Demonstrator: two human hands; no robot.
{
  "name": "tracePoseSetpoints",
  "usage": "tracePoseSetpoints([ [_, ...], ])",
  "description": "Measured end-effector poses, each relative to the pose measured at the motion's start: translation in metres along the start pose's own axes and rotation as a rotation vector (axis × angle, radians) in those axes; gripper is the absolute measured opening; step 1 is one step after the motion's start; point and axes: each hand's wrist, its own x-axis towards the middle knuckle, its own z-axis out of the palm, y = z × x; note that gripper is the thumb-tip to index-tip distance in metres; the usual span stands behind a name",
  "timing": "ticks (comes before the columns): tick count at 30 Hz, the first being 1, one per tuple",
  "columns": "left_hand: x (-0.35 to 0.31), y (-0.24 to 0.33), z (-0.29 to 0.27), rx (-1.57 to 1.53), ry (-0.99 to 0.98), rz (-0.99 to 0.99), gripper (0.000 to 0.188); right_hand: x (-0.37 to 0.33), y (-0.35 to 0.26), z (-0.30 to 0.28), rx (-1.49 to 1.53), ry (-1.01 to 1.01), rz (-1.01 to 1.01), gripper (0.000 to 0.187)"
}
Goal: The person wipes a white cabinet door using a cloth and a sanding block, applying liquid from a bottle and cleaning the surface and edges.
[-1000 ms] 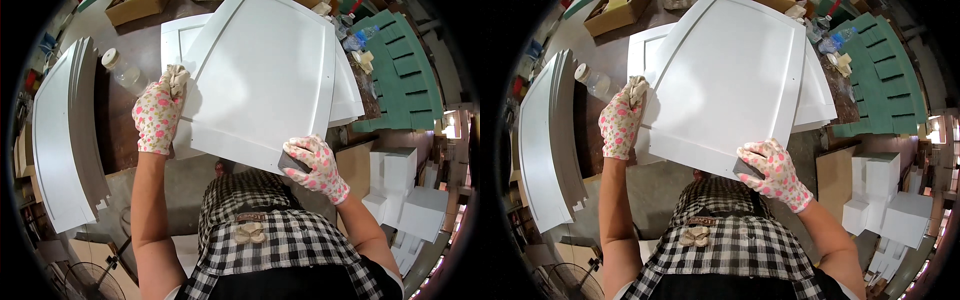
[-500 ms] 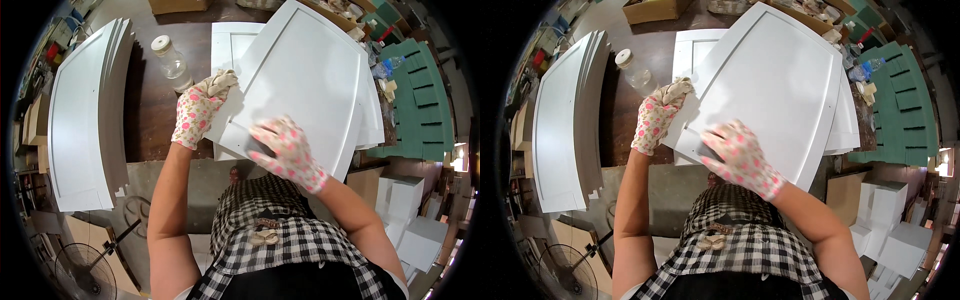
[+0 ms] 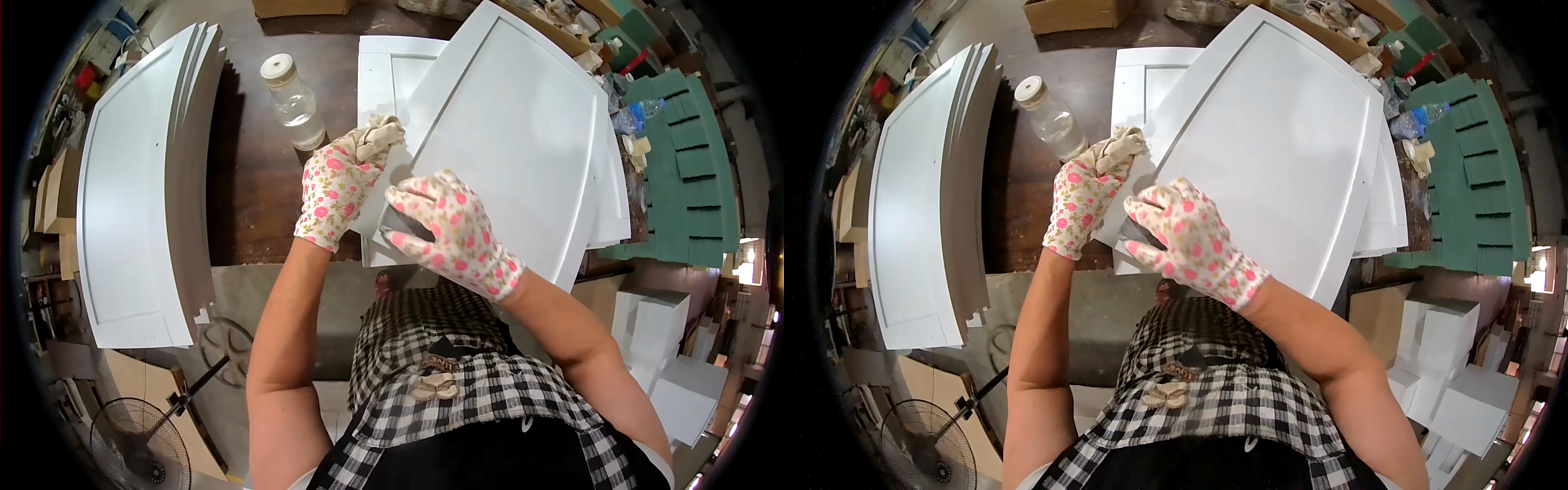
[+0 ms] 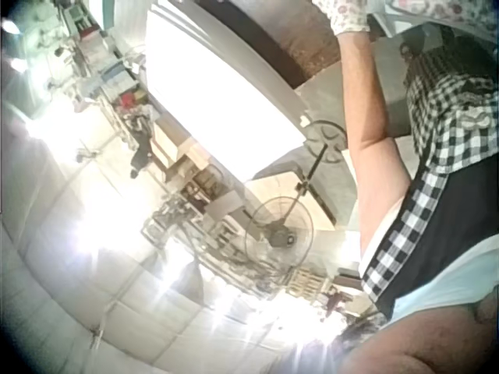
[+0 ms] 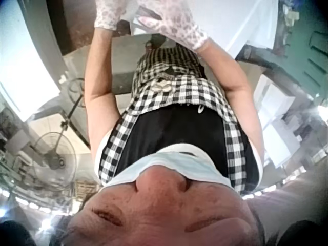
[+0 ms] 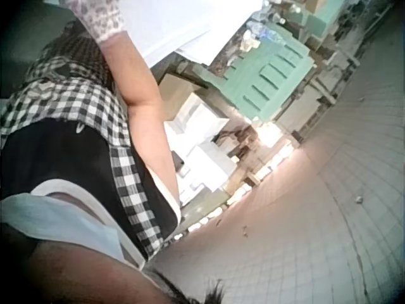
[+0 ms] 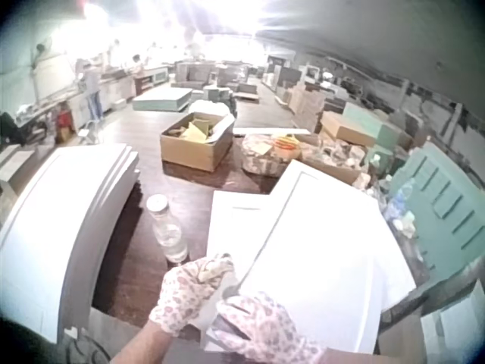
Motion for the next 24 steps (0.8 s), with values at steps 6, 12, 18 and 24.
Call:
tracePoseSetpoints([
  [6, -0.005, -0.004, -0.006, -0.088, 0.021, -0.092, 0.028, -0.064, 0.003, -0.029, 0.022, -0.026, 0.145, 0.044],
  [12, 0.007, -0.009, 0.012, -0.095, 0.067, 0.024, 0.030, 0.010, 0.002, -0.005, 0.086, -0.001, 0.044, 0.039],
  [18, 0.011, -0.031, 0.017, -0.384, 0.009, 0.114, 0.028, -0.064, 0.014, -0.037, 0.083, -0.085, 0.139, 0.044],
  [24, 0.011, -0.036, 0.015, -0.258, 0.060, 0.005, 0.028, -0.172, 0.008, -0.123, -0.103, -0.351, 0.516, 0.046],
])
